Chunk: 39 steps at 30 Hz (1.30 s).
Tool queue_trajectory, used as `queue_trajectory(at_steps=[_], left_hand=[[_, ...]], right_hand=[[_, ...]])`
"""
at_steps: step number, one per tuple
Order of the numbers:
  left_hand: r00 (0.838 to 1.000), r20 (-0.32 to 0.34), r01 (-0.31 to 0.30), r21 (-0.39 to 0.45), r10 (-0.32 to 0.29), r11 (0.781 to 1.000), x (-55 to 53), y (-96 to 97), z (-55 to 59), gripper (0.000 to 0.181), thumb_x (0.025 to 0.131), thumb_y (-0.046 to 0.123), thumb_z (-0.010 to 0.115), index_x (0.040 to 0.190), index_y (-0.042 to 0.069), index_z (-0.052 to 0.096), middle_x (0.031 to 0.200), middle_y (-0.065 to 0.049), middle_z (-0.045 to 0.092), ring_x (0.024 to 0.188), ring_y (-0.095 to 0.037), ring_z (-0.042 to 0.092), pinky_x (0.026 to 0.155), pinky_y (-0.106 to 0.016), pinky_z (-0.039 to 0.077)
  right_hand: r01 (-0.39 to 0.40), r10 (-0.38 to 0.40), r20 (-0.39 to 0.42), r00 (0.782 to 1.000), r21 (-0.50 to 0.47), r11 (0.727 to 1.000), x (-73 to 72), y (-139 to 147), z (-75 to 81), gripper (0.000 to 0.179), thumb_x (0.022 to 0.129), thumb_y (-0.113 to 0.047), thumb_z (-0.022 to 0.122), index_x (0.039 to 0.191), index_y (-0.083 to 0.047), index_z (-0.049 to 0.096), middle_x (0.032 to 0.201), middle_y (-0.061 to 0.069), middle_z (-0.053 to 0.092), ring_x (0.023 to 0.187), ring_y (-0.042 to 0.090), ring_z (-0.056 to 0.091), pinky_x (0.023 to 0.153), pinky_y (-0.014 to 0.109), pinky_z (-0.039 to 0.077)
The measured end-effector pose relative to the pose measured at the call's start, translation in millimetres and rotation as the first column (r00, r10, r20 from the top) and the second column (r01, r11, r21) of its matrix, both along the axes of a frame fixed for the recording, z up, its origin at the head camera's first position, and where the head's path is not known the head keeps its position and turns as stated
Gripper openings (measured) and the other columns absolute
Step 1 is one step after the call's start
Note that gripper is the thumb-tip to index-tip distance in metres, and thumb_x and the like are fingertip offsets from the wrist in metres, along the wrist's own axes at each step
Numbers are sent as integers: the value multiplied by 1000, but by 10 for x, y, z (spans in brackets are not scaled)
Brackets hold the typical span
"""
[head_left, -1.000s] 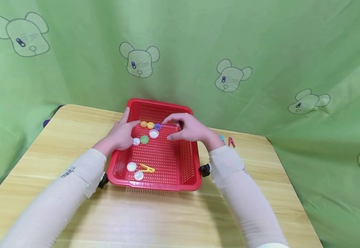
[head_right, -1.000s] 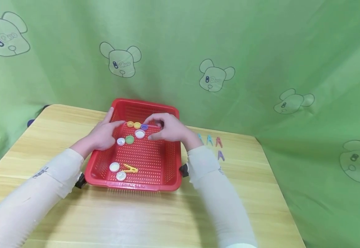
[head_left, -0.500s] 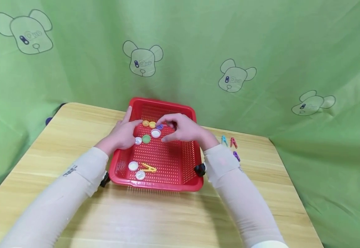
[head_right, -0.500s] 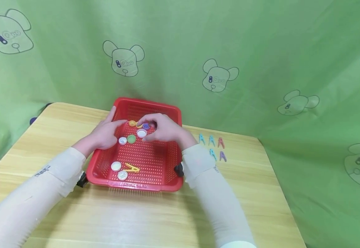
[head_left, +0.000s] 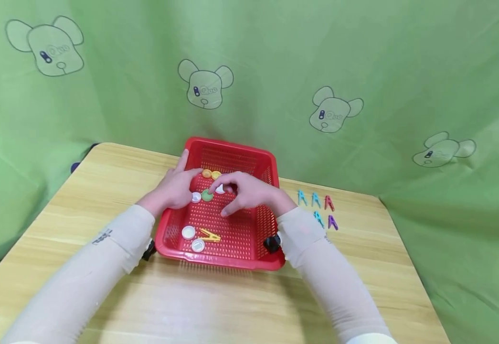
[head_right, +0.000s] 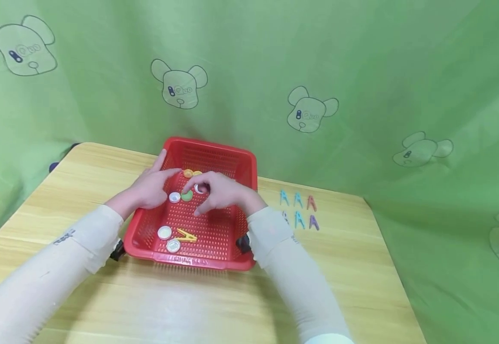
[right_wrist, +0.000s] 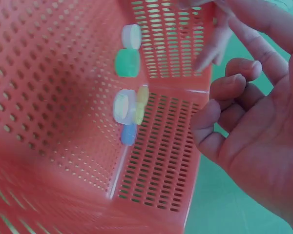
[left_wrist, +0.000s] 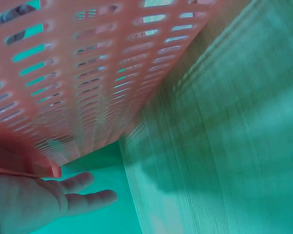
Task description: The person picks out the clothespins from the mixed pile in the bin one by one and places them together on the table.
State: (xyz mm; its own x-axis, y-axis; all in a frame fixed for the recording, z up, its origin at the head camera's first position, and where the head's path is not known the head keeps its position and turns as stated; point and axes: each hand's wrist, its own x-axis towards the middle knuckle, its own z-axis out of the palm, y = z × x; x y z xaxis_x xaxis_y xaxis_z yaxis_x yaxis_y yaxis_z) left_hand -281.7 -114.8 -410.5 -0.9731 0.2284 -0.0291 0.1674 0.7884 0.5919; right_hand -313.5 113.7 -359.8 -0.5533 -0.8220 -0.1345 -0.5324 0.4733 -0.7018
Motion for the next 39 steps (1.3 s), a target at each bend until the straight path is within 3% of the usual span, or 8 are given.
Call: queue_trajectory(at_steps=[5, 12, 17, 25, 34, 39], left_hand=[[1000, -12, 13, -22, -13, 1000, -19, -4, -24, 68, 88, 5, 68, 152, 9, 44, 163, -13, -21, 136, -62, 21, 103, -66, 35], [1000, -5, -7, 7, 7, 1000, -13, -15, -16, 67, 89, 4, 67, 152, 11, 44, 164, -8, -22, 137, -60, 21, 91, -60, 50], [1000, -10, -10, 4, 10, 1000, -14, -14, -15, 69, 88, 2, 66, 153, 11, 44, 164, -9, -22, 137, -59, 22, 91, -59, 50], [1000, -9, -7, -6, 7, 1000, -23, -32, -21, 71, 86, 1, 66, 153, 11, 43, 163, -10, -23, 138, -60, 19, 100, -62, 42], [1000, -10, 0, -27, 0, 1000, -18, -22, 5, 74, 83, -1, 64, 153, 10, 42, 163, -12, -23, 138, -60, 20, 108, -61, 32], [1000, -1, -7, -17, 7, 1000, -16, -25, 8, 74, 84, -2, 63, 154, 11, 42, 163, -9, -23, 138, -59, 21, 103, -59, 41]], right_hand=[[-34, 35, -21, 999, 25, 999, 10, -52, -129, 49, 75, -21, 90, 120, -23, 71, 89, 5, 54, 82, 28, 49, 66, 31, 45], [-87, 85, 27, 996, 66, 994, 16, -103, -268, 52, 77, -11, 87, 125, -19, 69, 110, 7, 61, 98, 38, 48, 73, 33, 47], [-103, 98, 71, 993, 80, 991, 31, -124, -306, 54, 77, -9, 87, 127, -13, 68, 121, 12, 61, 105, 39, 47, 80, 40, 48], [-131, 117, 97, 988, 151, 980, 39, -163, -406, 53, 76, -11, 88, 126, -15, 69, 106, 21, 58, 95, 36, 49, 73, 31, 45], [-154, 127, 123, 984, 250, 956, 62, -257, -505, 52, 72, -13, 91, 121, -19, 71, 104, 11, 59, 94, 26, 48, 74, 30, 44], [-136, 103, 120, 987, 313, 940, 66, -283, -520, 51, 72, -11, 91, 117, -24, 72, 109, 1, 62, 98, 21, 48, 78, 31, 46]])
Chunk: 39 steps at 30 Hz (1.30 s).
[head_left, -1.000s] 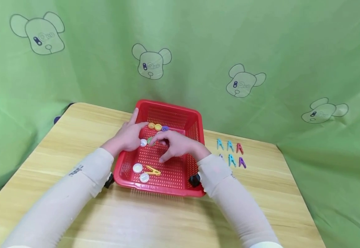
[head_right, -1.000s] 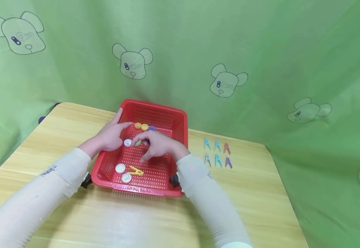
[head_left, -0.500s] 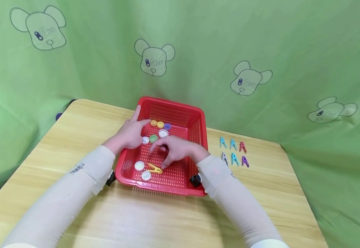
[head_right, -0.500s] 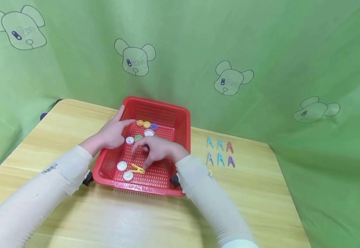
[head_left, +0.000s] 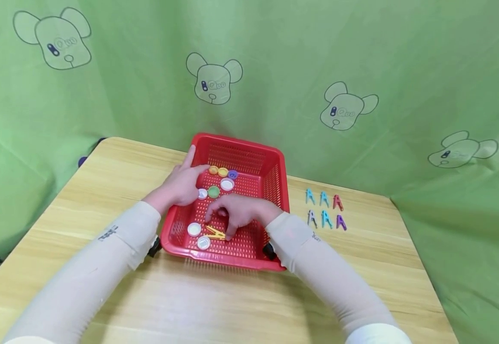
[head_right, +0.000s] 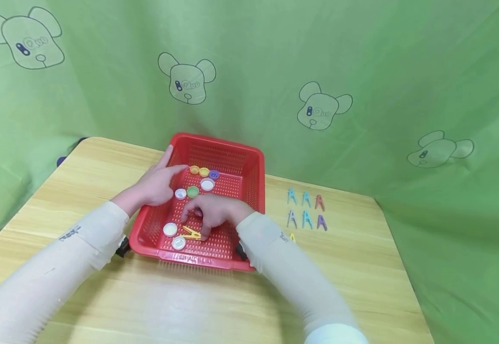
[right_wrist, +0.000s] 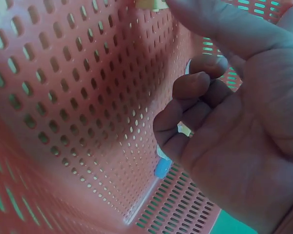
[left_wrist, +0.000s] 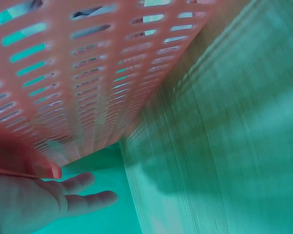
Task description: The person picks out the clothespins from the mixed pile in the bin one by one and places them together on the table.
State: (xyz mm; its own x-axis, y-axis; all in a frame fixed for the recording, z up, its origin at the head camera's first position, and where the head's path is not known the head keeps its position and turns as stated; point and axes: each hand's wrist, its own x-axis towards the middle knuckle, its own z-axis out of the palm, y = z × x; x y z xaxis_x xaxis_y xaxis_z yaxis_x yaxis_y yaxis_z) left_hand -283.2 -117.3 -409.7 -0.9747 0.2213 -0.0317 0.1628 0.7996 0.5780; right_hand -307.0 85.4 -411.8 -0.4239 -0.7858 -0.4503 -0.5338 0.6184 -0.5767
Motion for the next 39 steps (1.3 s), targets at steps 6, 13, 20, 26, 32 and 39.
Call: queue_trajectory(at_steps=[6, 13, 20, 26, 32, 39], left_hand=[[1000, 4, -6, 21, 6, 1000, -24, -1, 1, 72, 86, -1, 64, 153, 12, 42, 164, -7, -23, 138, -57, 22, 92, -55, 51], [1000, 1, -1, 3, 1, 1000, -24, 14, 4, 72, 86, 0, 64, 154, 12, 42, 164, -8, -23, 137, -57, 25, 95, -55, 49], [1000, 4, 0, 15, 0, 1000, -14, 22, -8, 72, 85, -1, 64, 153, 11, 43, 164, -8, -23, 135, -55, 28, 91, -54, 52], [1000, -4, 2, 10, -2, 1000, -24, 18, -44, 71, 85, -1, 63, 153, 11, 44, 164, -9, -23, 134, -57, 29, 92, -55, 51], [1000, -1, 0, 25, 0, 1000, -8, 23, -29, 70, 86, -2, 63, 152, 11, 44, 164, -8, -22, 134, -54, 30, 86, -52, 55], [1000, 26, -15, 63, 13, 998, 16, 18, -27, 69, 88, -3, 63, 153, 12, 44, 164, -5, -22, 136, -49, 31, 77, -47, 59]], right_hand=[[29, -29, -1, 1000, 27, 999, -6, -5, -12, 53, 70, -7, 91, 116, -26, 72, 105, 3, 61, 95, 19, 48, 78, 31, 47], [17, -17, -3, 1000, 50, 999, 15, -19, -42, 54, 71, -5, 90, 115, -30, 72, 111, -6, 62, 99, 17, 50, 84, 32, 47], [7, -6, -13, 1000, 81, 997, 39, -32, -57, 52, 72, -3, 89, 114, -30, 72, 107, -5, 63, 94, 16, 52, 81, 30, 48], [-16, 18, -18, 1000, 86, 996, 41, -25, -81, 49, 73, -11, 89, 114, -30, 71, 109, -5, 63, 96, 16, 51, 83, 31, 48], [-8, 11, -28, 1000, 105, 994, 48, -12, -42, 48, 74, -15, 89, 114, -32, 70, 109, -5, 60, 99, 16, 50, 84, 32, 49], [1, 1, -17, 1000, 74, 997, 47, -11, -12, 48, 74, -15, 90, 115, -31, 71, 109, -3, 60, 100, 17, 50, 84, 33, 48]])
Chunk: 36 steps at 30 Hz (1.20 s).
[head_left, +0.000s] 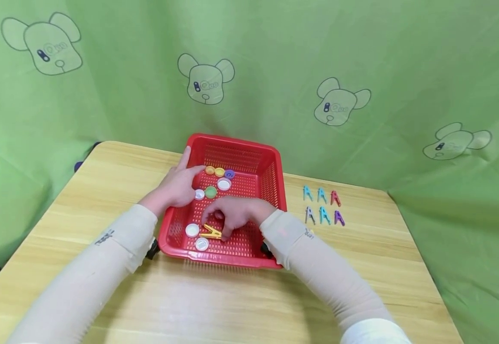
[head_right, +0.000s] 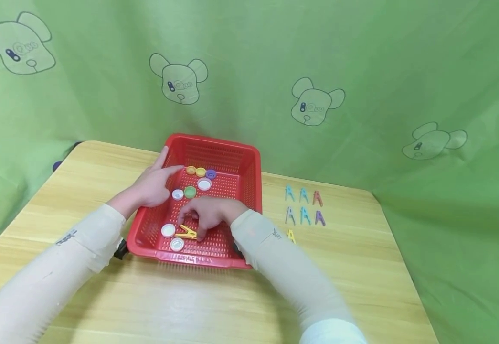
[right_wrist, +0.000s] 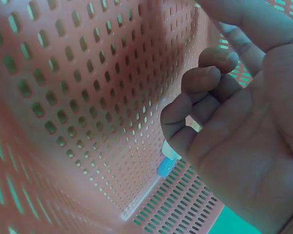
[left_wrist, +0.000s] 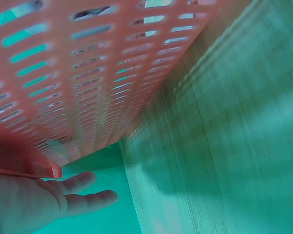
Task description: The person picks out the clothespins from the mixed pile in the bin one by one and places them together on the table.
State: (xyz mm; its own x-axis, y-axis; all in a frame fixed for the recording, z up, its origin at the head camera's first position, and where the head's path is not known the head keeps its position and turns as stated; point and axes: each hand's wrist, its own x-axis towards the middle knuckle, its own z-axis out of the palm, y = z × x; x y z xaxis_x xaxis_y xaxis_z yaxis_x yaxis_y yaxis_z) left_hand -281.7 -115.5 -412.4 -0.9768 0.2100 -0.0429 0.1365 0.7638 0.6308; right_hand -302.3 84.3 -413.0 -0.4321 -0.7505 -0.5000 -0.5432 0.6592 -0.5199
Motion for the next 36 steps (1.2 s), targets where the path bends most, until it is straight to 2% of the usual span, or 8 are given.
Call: queue_trajectory(at_steps=[10, 17, 23, 28, 32, 34, 36], left_hand=[[999, -29, 12, -24, -13, 1000, 16, -8, -8, 70, 85, -3, 62, 152, 10, 45, 164, -10, -20, 132, -54, 33, 81, -50, 57], [1000, -23, 16, -44, -17, 999, 35, -8, 18, 70, 86, -1, 64, 152, 11, 44, 164, -10, -20, 130, -55, 34, 81, -51, 57], [1000, -14, 23, -42, -24, 999, 36, 0, 20, 69, 87, -1, 63, 152, 11, 44, 164, -10, -21, 131, -56, 32, 80, -52, 57], [1000, -18, 24, -43, -25, 999, 43, 3, 33, 68, 88, -1, 64, 152, 11, 44, 164, -10, -22, 133, -59, 27, 82, -54, 56], [1000, -4, 25, -28, -25, 999, 52, 6, 47, 69, 88, -3, 62, 152, 12, 44, 164, -9, -23, 133, -57, 28, 76, -52, 58], [1000, -4, 25, -26, -25, 999, 48, 6, 53, 68, 88, -3, 62, 152, 12, 45, 164, -9, -23, 133, -57, 28, 77, -52, 58], [999, -12, 32, -37, -32, 999, 36, 4, 54, 69, 87, -3, 63, 152, 10, 44, 163, -10, -23, 134, -60, 26, 83, -56, 55]], right_hand=[[-8, 8, 2, 1000, -75, 997, -11, -7, 78, 51, 75, -19, 90, 121, -25, 69, 103, 12, 59, 90, 20, 50, 72, 29, 46], [1, -2, -4, 1000, -99, 995, -10, -1, 149, 55, 75, -22, 89, 125, -20, 67, 108, 12, 58, 98, 25, 50, 75, 30, 47], [39, -39, 5, 999, -104, 994, 0, 44, 242, 55, 75, -22, 89, 125, -17, 66, 116, 14, 59, 106, 30, 50, 79, 34, 47], [47, -51, -28, 998, -108, 993, 1, 74, 325, 54, 74, -24, 89, 123, -20, 66, 119, 11, 60, 107, 28, 51, 82, 35, 48], [52, -57, -50, 997, -100, 994, 23, 101, 388, 56, 74, -26, 90, 124, -20, 65, 118, 10, 60, 107, 27, 51, 82, 35, 49], [58, -64, -60, 996, -100, 993, 38, 112, 426, 56, 74, -26, 90, 125, -19, 65, 120, 9, 60, 108, 26, 51, 84, 35, 49], [61, -69, -71, 995, -103, 993, 56, 124, 474, 57, 74, -26, 90, 125, -18, 65, 121, 8, 59, 109, 24, 50, 86, 35, 49]])
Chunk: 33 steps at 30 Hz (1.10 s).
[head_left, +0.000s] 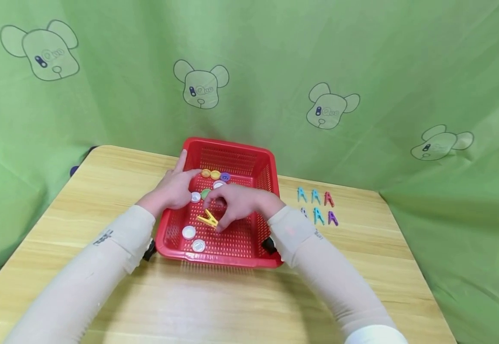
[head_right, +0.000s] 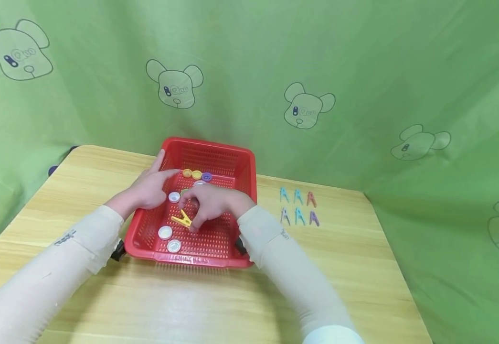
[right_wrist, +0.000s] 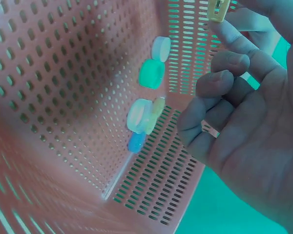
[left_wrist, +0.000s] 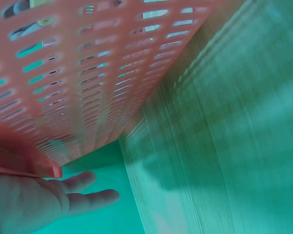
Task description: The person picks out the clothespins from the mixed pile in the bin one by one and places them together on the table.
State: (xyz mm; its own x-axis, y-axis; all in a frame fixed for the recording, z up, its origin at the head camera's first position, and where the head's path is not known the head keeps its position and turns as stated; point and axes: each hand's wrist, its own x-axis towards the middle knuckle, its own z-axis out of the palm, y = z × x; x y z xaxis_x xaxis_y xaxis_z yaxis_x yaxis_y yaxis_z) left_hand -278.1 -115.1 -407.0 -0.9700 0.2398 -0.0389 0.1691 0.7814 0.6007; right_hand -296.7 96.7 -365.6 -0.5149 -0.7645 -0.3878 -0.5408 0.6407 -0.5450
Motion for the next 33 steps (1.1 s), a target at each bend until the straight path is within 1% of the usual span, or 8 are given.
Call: queue_trajectory(at_steps=[3, 5, 11, 16, 20, 24, 27, 33], left_hand=[[1000, -9, 5, -22, -5, 1000, -16, -2, -4, 69, 86, -1, 64, 152, 9, 44, 163, -11, -24, 134, -63, 23, 90, -60, 51], [1000, -4, 7, -28, -7, 1000, -22, -2, -4, 70, 86, -1, 64, 152, 10, 44, 163, -11, -25, 134, -63, 23, 90, -61, 50], [1000, 27, -4, -7, 4, 1000, -22, 5, 14, 67, 88, -1, 64, 152, 11, 45, 163, -7, -26, 135, -57, 24, 81, -56, 56], [1000, 19, 1, -10, -1, 1000, -28, 9, 18, 67, 89, 0, 65, 151, 9, 45, 163, -8, -25, 136, -62, 20, 84, -58, 54], [1000, 27, -5, -3, 5, 1000, -15, 13, 20, 68, 88, -1, 65, 152, 10, 45, 163, -6, -26, 136, -60, 20, 83, -57, 55], [999, 31, -14, 3, 14, 1000, -5, 13, 15, 69, 87, -2, 64, 152, 11, 45, 163, -5, -26, 138, -56, 22, 79, -54, 57], [999, 31, -17, 1, 17, 1000, -1, 14, 11, 69, 87, -2, 64, 152, 11, 45, 163, -5, -25, 138, -56, 22, 80, -54, 57], [999, 37, -14, -4, 15, 1000, 4, 16, 5, 68, 88, -1, 65, 152, 11, 44, 162, -4, -28, 138, -57, 21, 80, -55, 56]], right_hand=[[10, -10, -7, 1000, -6, 1000, 17, 22, 62, 57, 74, -26, 90, 125, -17, 65, 122, 7, 59, 110, 22, 50, 86, 35, 50], [16, -16, -25, 1000, -2, 1000, 25, 45, 102, 56, 74, -28, 90, 123, -19, 65, 118, 5, 59, 108, 23, 50, 83, 34, 51], [30, -30, -81, 996, 2, 1000, 22, 119, 189, 52, 74, -29, 89, 120, -23, 66, 110, 6, 60, 102, 24, 52, 77, 35, 49], [56, -57, -77, 995, -11, 998, 17, 180, 227, 52, 74, -30, 89, 120, -23, 67, 114, 5, 59, 105, 23, 50, 80, 35, 50], [79, -80, -75, 994, -20, 997, 17, 234, 265, 51, 73, -31, 90, 119, -23, 67, 109, 4, 59, 101, 22, 51, 77, 34, 50], [90, -92, -88, 992, -34, 995, 3, 300, 282, 50, 73, -32, 90, 116, -22, 67, 100, 2, 58, 97, 23, 53, 71, 31, 50], [79, -83, -111, 990, -38, 996, -16, 362, 283, 49, 73, -33, 89, 114, -21, 67, 90, 7, 55, 89, 24, 52, 68, 31, 45], [98, -100, -137, 986, -24, 995, -10, 524, 301, 47, 73, -33, 88, 113, -19, 67, 79, 5, 50, 78, 18, 47, 64, 31, 40]])
